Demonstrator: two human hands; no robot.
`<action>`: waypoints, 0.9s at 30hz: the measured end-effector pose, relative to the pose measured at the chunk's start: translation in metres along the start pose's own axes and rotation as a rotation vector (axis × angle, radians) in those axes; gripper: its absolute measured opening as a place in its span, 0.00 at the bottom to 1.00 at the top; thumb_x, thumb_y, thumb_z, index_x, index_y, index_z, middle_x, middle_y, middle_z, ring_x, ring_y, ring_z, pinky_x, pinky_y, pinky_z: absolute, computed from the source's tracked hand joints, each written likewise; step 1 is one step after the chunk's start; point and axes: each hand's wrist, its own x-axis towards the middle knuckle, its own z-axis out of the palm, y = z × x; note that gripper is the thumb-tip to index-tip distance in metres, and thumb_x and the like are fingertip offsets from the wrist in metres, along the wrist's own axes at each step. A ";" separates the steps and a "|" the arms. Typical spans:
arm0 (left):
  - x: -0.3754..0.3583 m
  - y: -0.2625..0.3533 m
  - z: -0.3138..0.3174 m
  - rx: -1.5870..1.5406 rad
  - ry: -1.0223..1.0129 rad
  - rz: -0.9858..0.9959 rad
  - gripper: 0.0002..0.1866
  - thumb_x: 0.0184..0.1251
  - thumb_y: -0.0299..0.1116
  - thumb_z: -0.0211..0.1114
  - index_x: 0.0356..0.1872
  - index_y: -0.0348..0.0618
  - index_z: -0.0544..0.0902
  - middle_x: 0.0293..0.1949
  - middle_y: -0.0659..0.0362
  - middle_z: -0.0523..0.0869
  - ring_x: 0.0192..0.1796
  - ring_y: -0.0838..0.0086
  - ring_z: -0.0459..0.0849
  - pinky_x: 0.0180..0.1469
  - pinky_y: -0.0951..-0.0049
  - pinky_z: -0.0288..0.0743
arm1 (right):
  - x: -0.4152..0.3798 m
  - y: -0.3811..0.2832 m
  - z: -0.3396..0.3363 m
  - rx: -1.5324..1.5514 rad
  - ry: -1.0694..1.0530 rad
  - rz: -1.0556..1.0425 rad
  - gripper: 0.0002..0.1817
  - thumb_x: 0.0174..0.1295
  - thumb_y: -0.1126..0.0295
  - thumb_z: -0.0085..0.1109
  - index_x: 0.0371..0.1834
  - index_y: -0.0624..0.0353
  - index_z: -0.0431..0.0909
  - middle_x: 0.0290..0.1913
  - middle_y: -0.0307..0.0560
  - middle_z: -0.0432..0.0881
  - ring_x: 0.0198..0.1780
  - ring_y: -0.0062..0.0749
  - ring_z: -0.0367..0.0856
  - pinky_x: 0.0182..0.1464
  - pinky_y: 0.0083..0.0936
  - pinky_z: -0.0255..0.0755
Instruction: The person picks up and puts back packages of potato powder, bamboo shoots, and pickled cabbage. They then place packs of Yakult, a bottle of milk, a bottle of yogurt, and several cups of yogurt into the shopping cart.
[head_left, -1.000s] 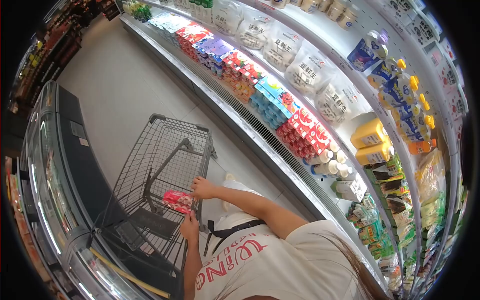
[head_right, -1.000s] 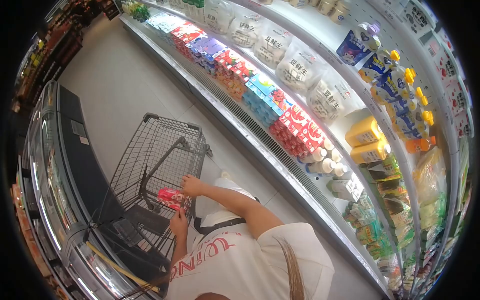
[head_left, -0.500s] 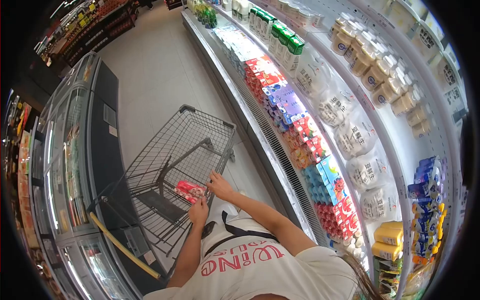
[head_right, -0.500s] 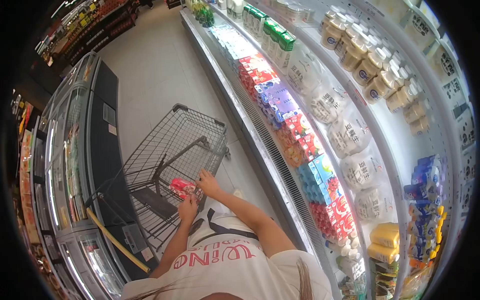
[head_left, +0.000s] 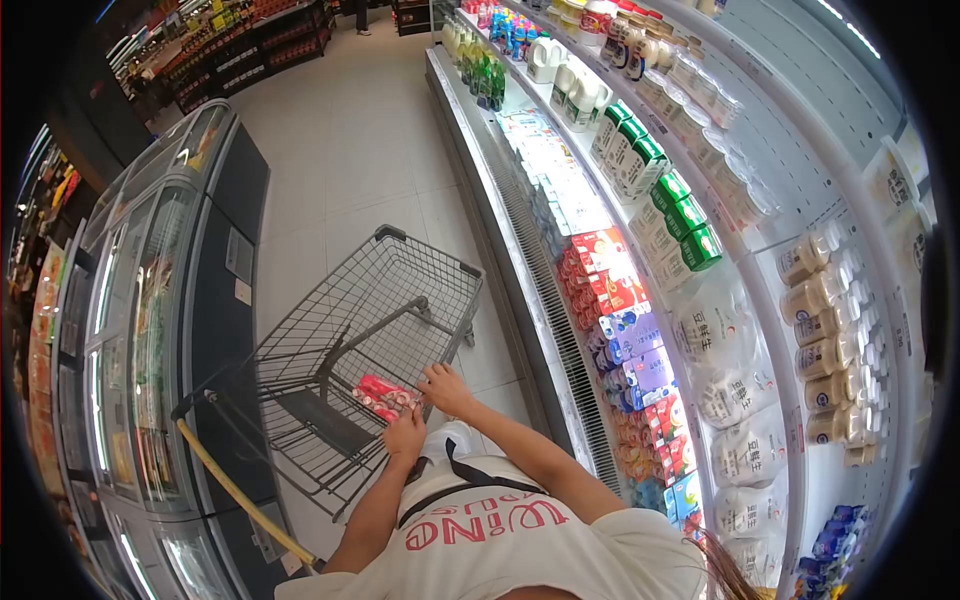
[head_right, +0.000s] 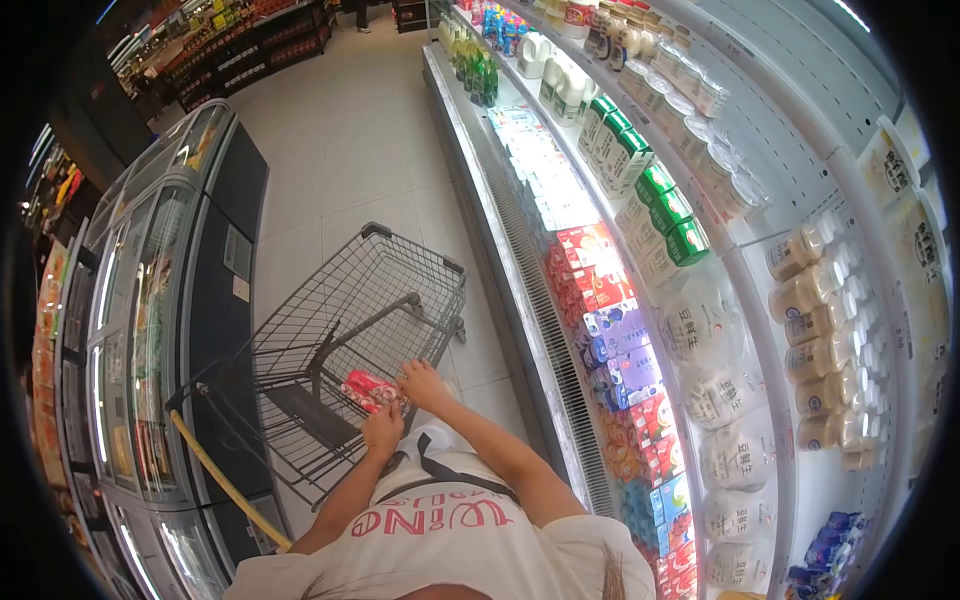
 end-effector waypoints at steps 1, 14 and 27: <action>0.020 -0.002 -0.003 0.005 -0.003 0.000 0.22 0.70 0.52 0.50 0.32 0.48 0.85 0.24 0.46 0.85 0.28 0.47 0.84 0.34 0.48 0.77 | 0.017 0.008 0.000 -0.006 0.039 -0.013 0.17 0.54 0.56 0.63 0.42 0.51 0.78 0.46 0.48 0.73 0.57 0.47 0.69 0.59 0.42 0.65; 0.335 0.032 -0.037 0.000 0.034 0.033 0.21 0.69 0.49 0.52 0.30 0.46 0.85 0.24 0.46 0.85 0.28 0.49 0.84 0.33 0.51 0.77 | 0.287 0.170 -0.024 -0.031 0.092 -0.034 0.18 0.56 0.55 0.61 0.45 0.53 0.77 0.45 0.48 0.72 0.53 0.43 0.71 0.54 0.37 0.68; 0.661 0.102 -0.047 0.017 0.043 -0.017 0.22 0.69 0.50 0.52 0.30 0.46 0.86 0.24 0.47 0.84 0.28 0.49 0.84 0.32 0.51 0.77 | 0.562 0.370 -0.066 -0.041 0.062 -0.071 0.16 0.57 0.54 0.60 0.42 0.51 0.78 0.45 0.45 0.73 0.52 0.40 0.72 0.44 0.38 0.70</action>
